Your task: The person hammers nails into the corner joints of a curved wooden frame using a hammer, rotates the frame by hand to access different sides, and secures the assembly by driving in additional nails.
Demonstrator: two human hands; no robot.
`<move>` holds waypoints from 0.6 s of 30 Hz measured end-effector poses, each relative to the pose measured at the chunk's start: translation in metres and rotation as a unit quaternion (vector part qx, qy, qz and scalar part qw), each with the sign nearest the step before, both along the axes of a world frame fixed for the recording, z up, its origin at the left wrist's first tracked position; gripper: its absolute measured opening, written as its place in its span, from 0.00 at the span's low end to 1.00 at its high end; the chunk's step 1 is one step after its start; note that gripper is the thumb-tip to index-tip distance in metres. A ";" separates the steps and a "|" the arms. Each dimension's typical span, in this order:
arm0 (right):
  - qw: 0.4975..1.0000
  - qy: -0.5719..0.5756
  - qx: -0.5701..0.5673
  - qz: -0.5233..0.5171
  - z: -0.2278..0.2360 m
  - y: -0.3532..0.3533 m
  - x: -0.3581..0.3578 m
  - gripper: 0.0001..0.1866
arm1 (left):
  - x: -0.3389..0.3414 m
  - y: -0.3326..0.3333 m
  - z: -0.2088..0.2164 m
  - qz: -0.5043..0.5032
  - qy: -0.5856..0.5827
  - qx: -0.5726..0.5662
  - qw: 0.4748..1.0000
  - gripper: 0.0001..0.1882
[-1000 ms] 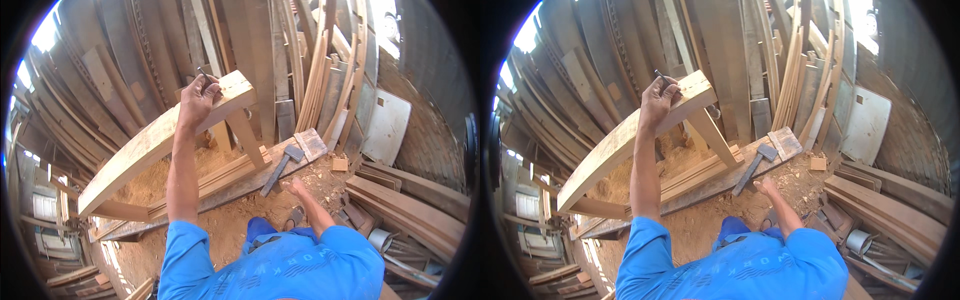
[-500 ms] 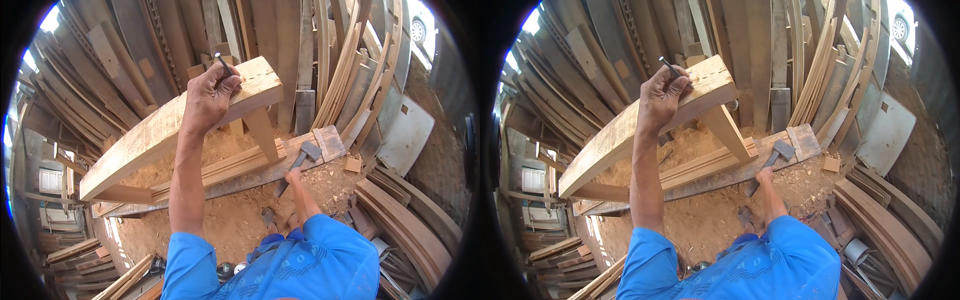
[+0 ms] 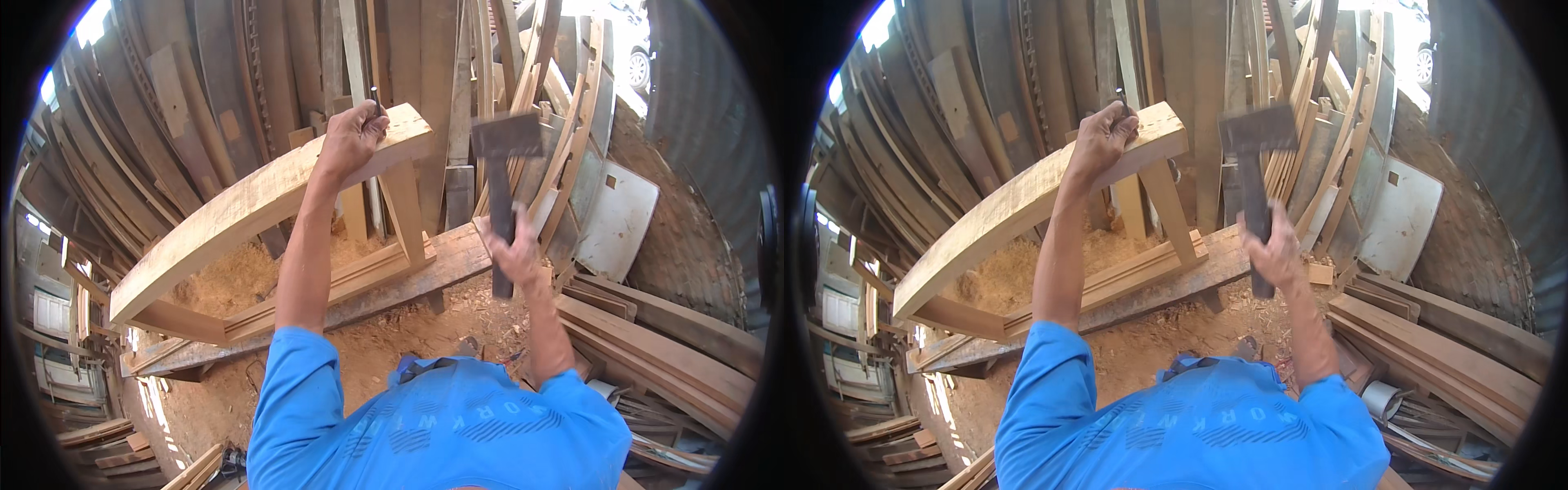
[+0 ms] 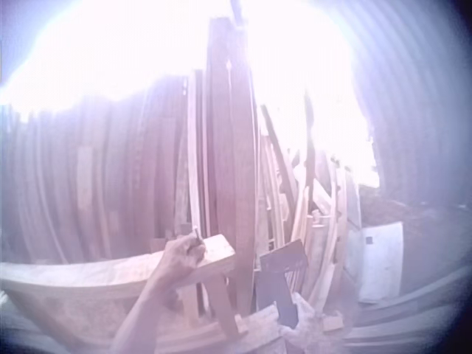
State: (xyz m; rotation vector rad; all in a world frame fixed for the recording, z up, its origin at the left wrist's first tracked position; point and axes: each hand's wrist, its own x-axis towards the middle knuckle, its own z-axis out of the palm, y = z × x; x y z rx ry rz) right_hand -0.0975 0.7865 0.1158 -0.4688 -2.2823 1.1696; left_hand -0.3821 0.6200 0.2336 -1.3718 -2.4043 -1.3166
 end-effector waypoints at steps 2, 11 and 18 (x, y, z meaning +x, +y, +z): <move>0.980 0.188 -0.035 0.059 0.045 0.004 -0.019 0.26 | 0.006 -0.002 0.003 -0.003 0.009 0.001 1.000 0.10; 0.950 0.212 0.230 0.000 0.213 -0.012 -0.059 0.25 | 0.003 -0.005 -0.001 -0.023 0.010 0.039 0.999 0.06; 0.972 -0.006 0.226 0.063 0.180 -0.003 -0.086 0.27 | 0.001 0.001 -0.010 -0.031 -0.035 0.054 0.997 0.06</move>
